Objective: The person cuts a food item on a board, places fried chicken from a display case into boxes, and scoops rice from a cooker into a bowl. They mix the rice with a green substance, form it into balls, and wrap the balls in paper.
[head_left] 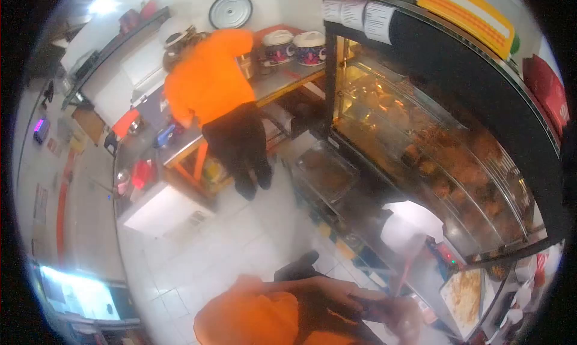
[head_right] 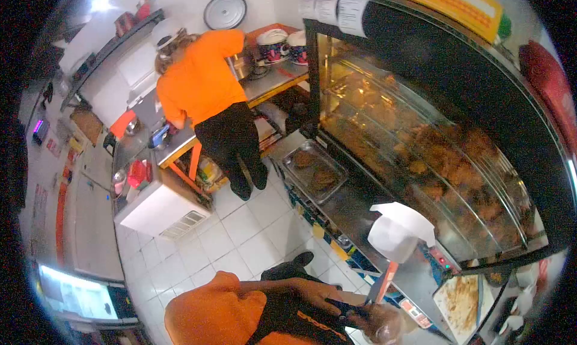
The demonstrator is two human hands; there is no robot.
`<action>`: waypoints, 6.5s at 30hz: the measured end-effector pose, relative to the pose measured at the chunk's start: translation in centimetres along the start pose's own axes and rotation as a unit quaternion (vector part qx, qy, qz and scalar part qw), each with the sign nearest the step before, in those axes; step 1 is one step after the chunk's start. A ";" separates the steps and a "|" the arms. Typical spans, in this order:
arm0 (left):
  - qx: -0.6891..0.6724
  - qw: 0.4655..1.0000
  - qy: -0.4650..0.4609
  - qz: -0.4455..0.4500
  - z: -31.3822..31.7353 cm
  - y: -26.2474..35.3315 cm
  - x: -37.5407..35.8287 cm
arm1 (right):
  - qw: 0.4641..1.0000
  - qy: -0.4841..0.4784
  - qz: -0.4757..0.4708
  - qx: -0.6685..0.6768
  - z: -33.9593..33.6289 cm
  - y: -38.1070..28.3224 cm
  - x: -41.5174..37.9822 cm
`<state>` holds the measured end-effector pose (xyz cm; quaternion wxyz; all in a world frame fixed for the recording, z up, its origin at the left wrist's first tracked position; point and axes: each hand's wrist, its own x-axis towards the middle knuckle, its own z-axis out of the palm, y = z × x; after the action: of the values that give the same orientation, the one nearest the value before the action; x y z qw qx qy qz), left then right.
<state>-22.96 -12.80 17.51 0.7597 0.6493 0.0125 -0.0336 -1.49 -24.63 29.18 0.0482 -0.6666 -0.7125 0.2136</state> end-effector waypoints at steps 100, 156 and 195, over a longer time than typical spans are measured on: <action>0.750 0.651 0.000 0.115 -24.0 -4.2 -4.4 | 0.759 0.536 0.306 0.208 31.4 32.2 3.4; 0.297 0.642 0.683 -0.186 -23.5 -9.4 -25.4 | 0.992 0.004 0.101 -0.072 14.0 -5.0 49.5; -0.195 -0.005 0.972 0.128 -42.9 -6.1 -76.1 | 0.942 0.040 -0.325 -0.077 26.6 -62.0 116.1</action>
<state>-98.26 31.23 9.57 -0.1150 0.1169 -0.6619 -0.7314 -80.87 80.39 2.94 0.0923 -0.4081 -0.9024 0.1035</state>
